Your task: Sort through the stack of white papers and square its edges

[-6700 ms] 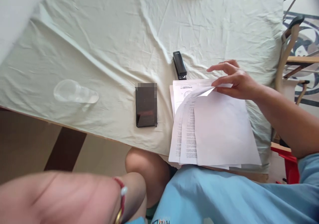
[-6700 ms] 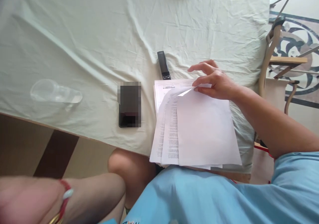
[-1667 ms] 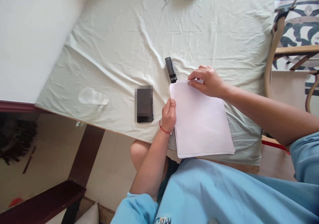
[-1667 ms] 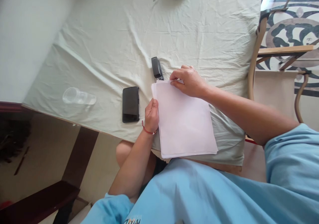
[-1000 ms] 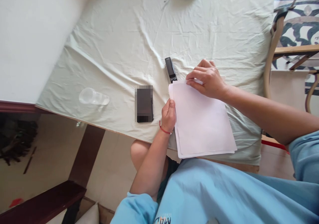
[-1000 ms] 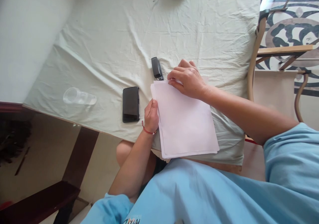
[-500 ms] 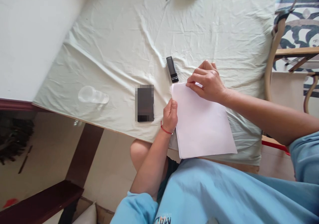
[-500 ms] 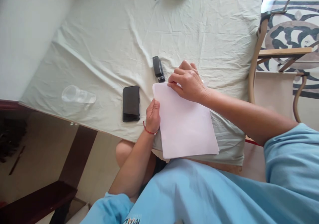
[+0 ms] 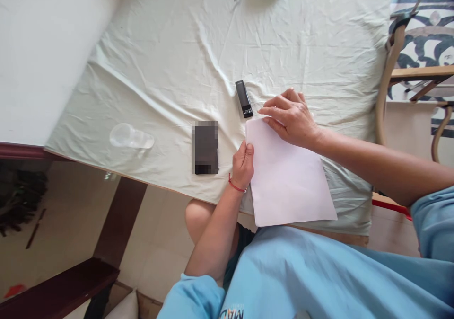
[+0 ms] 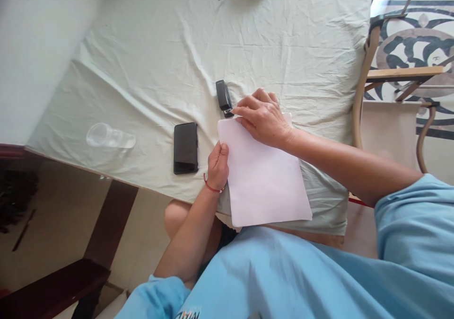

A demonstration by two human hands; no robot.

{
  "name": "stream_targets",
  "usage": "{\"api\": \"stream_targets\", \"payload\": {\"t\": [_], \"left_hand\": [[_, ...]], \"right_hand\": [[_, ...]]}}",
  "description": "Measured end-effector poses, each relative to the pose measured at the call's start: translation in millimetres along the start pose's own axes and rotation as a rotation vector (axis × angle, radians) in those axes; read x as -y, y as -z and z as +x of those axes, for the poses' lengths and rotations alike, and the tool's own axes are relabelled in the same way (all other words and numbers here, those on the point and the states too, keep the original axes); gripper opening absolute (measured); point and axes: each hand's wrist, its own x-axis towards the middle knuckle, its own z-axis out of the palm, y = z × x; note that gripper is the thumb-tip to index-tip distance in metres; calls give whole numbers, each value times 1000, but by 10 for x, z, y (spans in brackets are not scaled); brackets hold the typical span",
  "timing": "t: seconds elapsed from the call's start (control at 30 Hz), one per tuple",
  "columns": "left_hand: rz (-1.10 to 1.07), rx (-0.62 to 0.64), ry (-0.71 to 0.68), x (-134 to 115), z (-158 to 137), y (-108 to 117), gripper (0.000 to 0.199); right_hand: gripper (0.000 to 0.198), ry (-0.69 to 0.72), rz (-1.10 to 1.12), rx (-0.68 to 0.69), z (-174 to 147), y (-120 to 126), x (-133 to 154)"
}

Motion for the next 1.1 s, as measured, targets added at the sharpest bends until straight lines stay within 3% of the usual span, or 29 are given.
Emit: {"api": "stream_targets", "payload": {"t": [0.27, 0.47, 0.73, 0.87, 1.1], "left_hand": [[-49, -20, 28, 9, -10, -5, 59], [-48, 10, -15, 2, -15, -5, 52], [25, 5, -50, -1, -4, -4, 55], [62, 36, -38, -11, 2, -11, 59], [113, 9, -3, -133, -72, -128, 58]], "right_hand": [[42, 36, 33, 45, -4, -7, 13], [43, 62, 18, 77, -4, 1, 20], [44, 61, 8, 114, -27, -19, 67], [36, 92, 14, 139, -22, -14, 75], [35, 109, 17, 166, -20, 15, 47]]}}
